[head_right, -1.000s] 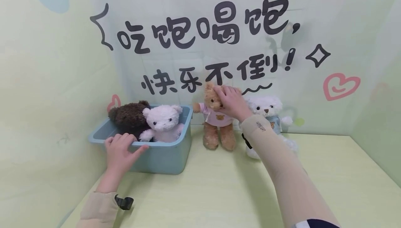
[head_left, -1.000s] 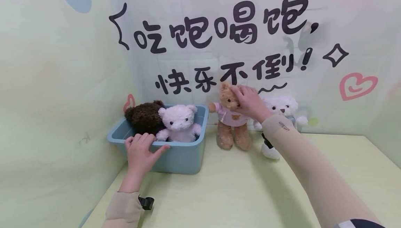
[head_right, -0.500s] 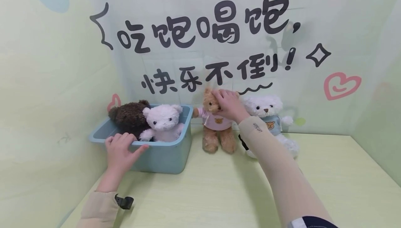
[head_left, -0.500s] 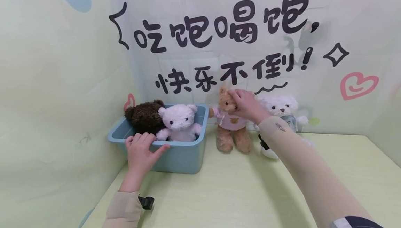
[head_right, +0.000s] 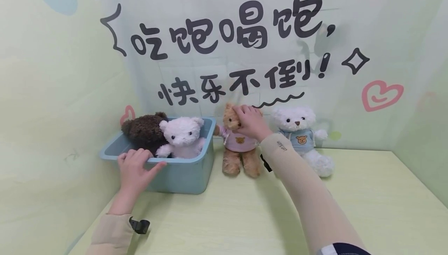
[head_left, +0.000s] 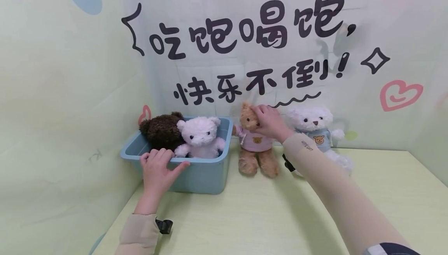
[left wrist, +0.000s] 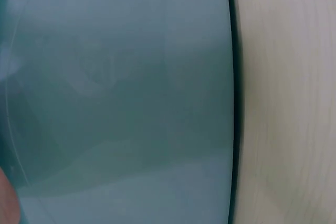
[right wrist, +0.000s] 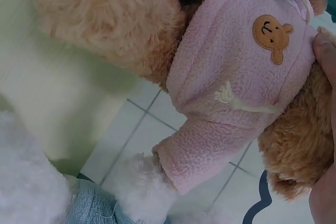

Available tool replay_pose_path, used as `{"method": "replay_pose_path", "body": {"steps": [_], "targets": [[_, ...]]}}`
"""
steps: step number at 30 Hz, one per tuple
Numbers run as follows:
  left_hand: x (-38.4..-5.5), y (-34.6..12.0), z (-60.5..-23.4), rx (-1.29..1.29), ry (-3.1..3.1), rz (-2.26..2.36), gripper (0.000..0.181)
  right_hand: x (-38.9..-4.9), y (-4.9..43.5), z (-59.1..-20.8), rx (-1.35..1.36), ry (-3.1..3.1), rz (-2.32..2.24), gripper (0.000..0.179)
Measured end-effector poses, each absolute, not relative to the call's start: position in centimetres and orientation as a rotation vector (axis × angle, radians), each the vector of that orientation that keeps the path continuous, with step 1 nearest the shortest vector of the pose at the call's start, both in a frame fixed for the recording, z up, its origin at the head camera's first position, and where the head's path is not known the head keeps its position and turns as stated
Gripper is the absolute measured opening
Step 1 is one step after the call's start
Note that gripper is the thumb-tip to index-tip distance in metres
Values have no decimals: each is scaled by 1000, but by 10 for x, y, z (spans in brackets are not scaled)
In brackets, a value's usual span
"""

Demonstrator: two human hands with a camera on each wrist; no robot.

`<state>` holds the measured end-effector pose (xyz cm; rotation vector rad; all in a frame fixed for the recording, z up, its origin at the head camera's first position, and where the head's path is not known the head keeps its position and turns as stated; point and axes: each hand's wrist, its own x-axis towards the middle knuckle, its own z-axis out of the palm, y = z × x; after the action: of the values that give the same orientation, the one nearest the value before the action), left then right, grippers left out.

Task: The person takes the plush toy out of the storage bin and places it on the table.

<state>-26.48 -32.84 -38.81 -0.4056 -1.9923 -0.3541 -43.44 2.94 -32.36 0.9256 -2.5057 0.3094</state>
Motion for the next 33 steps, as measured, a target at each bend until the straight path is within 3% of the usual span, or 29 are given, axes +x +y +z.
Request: {"method": "replay_pose_path", "body": {"steps": [33], "targets": [[-265, -337, -387, -382, -1998, -344, 66, -437, 73, -324, 947, -2439, 292, 79]]}}
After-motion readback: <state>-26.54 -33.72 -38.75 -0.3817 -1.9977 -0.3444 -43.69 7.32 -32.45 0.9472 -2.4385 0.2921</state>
